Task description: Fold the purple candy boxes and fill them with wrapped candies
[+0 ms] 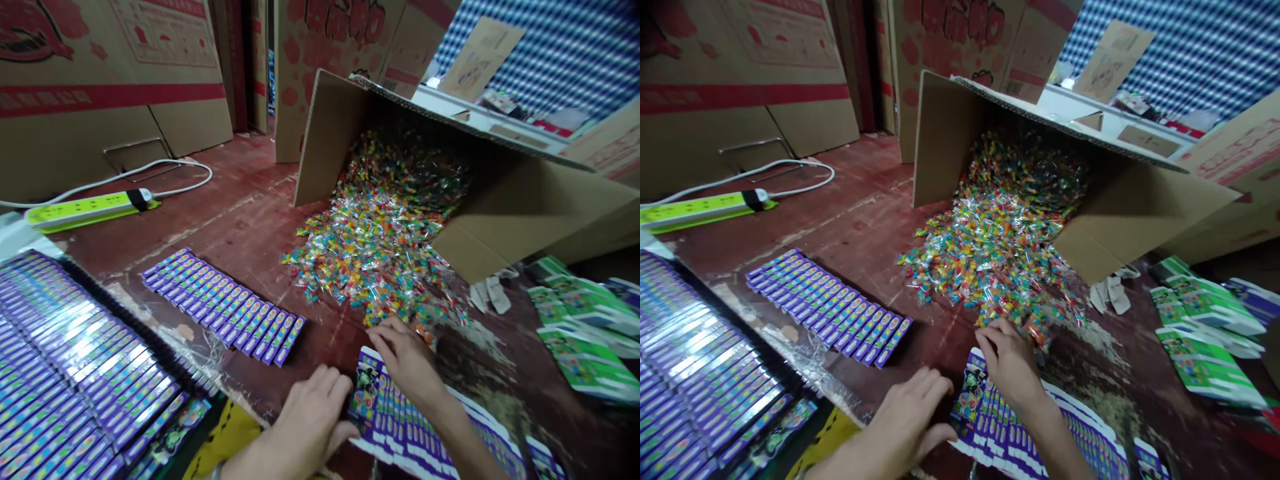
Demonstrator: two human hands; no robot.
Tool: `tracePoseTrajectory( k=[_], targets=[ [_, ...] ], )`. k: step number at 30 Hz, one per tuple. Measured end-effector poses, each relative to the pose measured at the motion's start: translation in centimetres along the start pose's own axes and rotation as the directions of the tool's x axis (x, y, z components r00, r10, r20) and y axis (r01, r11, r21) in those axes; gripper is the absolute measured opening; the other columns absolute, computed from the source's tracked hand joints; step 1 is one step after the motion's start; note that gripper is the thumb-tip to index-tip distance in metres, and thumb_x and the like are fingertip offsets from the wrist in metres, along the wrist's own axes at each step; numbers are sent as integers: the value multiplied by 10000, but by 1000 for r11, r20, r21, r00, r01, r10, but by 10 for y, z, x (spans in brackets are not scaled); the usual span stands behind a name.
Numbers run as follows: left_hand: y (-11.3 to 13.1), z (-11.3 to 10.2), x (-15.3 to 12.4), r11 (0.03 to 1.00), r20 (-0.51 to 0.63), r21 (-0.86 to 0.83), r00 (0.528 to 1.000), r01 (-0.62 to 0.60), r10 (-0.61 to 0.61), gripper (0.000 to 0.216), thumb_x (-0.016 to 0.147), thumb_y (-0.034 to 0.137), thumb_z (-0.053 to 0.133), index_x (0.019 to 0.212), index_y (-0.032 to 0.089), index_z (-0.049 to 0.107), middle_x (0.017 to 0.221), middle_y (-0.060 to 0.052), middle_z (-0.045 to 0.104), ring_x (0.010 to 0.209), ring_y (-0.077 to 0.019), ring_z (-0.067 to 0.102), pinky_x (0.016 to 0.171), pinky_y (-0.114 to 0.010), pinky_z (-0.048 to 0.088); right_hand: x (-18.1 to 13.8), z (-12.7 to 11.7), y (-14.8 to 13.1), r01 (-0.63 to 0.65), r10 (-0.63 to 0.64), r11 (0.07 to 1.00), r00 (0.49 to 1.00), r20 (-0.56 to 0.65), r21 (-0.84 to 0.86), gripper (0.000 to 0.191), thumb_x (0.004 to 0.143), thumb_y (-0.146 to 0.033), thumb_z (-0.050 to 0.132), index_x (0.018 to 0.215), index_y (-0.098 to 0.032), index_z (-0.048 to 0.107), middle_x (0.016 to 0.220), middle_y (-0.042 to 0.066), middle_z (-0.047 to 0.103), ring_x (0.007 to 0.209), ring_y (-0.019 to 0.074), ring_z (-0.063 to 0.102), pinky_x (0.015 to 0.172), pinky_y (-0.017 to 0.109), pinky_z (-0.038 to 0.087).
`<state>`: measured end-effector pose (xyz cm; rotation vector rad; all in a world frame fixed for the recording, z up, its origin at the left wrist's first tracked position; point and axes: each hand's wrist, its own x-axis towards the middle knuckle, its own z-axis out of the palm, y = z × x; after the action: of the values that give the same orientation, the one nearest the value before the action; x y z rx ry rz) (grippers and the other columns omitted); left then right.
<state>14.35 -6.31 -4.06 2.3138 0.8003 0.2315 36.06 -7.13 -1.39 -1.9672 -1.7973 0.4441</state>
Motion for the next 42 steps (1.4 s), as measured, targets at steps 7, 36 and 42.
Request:
tracePoseTrajectory(
  k=[7,36,42],
  targets=[
    [12,17,18,992,99,51,988,115,-120,456,753,287,784,1142,191,566,1215,-120,629,1148,-335,563,901,-444,527,-28,6,14,112,-113,992,994,-13,-62,227,937,-269,534,1080,-257,710,1017,85,615,912,249,600,814,384,497],
    [9,-22,8,352,226,-908,973,229,-48,381,884,454,621,1138,186,717,968,-62,708,909,-235,625,843,-329,485,-39,-30,-26,-370,-40,640,860,509,674,155,844,-323,671,911,-183,677,639,-24,638,482,116,591,482,202,454],
    [9,-18,22,353,-50,-934,959,55,-279,301,892,382,628,1045,148,738,906,-49,641,854,-194,579,781,-274,470,-40,2,-33,-197,183,664,978,99,721,207,833,-297,707,1010,-197,670,923,43,711,861,201,660,734,266,514]
  ],
)
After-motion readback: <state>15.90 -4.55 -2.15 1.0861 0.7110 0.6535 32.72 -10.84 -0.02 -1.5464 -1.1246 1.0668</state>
